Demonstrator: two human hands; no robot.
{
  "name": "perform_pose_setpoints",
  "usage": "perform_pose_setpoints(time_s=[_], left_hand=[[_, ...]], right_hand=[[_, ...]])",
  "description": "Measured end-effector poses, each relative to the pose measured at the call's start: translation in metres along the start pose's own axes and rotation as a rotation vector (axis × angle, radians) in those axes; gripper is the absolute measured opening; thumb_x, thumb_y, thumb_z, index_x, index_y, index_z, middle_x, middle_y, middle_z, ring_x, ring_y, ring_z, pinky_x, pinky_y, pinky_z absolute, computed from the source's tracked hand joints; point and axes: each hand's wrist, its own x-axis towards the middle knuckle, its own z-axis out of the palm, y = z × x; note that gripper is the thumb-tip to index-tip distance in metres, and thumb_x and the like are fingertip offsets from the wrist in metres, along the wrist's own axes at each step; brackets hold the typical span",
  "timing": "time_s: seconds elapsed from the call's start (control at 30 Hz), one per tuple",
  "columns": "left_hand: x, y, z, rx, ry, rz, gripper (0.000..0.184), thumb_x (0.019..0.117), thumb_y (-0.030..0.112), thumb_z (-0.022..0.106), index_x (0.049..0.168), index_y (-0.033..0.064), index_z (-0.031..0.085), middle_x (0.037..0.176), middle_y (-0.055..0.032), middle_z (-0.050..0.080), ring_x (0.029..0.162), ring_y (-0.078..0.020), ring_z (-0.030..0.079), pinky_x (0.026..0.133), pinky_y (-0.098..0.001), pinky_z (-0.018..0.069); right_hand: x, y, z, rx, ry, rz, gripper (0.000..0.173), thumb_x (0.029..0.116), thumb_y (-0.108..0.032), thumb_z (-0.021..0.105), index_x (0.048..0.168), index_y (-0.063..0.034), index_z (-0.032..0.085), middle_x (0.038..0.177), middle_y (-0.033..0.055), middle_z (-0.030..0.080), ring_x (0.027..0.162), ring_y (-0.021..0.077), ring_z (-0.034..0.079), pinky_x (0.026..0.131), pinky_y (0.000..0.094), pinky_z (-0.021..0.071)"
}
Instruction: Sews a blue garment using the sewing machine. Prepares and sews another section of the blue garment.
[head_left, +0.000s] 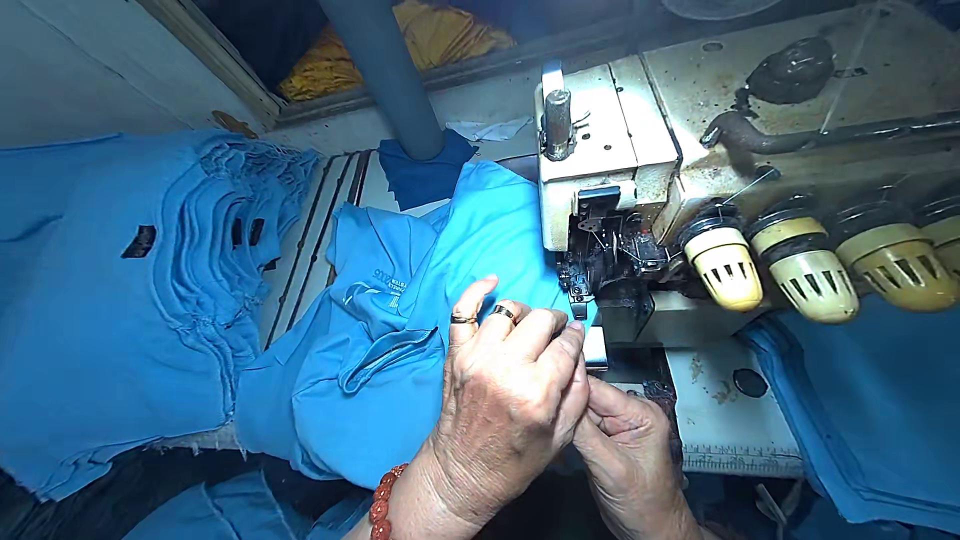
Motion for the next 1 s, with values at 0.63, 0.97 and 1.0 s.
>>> perform_pose_setpoints(time_s=[0.63, 0.97, 1.0], left_hand=[[-0.059, 0.032, -0.035, -0.556, -0.218, -0.375, 0.015, 0.0945, 0.006, 0.063, 0.103, -0.001, 0.074, 0.099, -0.014, 0.071, 0.082, -0.011, 0.067, 0.071, -0.021, 0.0558], [-0.055, -0.064, -0.031, -0.283, -0.119, -0.386, 0.026, 0.087, 0.015, 0.066, 0.11, 0.0087, 0.077, 0.103, 0.0014, 0.068, 0.082, 0.0019, 0.064, 0.068, -0.0121, 0.0541], [-0.054, -0.068, -0.034, -0.32, -0.127, -0.388, 0.021, 0.0855, 0.014, 0.068, 0.104, 0.01, 0.077, 0.098, 0.0038, 0.068, 0.079, 0.0028, 0.062, 0.067, -0.0111, 0.0531]], right_hand=[[0.003, -0.005, -0.053, -0.528, -0.287, -0.283, 0.027, 0.1064, -0.018, 0.053, 0.105, -0.0024, 0.075, 0.098, 0.0038, 0.077, 0.091, 0.0011, 0.071, 0.082, 0.0175, 0.0585], [-0.003, -0.039, -0.098, -0.519, 0.019, -0.214, 0.014, 0.0991, -0.018, 0.066, 0.103, -0.0149, 0.079, 0.086, -0.0103, 0.076, 0.076, -0.0042, 0.068, 0.069, 0.0114, 0.0562], [-0.005, -0.04, -0.098, -0.49, 0.022, -0.193, 0.015, 0.0987, -0.018, 0.067, 0.106, -0.0146, 0.079, 0.086, -0.0093, 0.076, 0.075, -0.0031, 0.068, 0.069, 0.0123, 0.0567]])
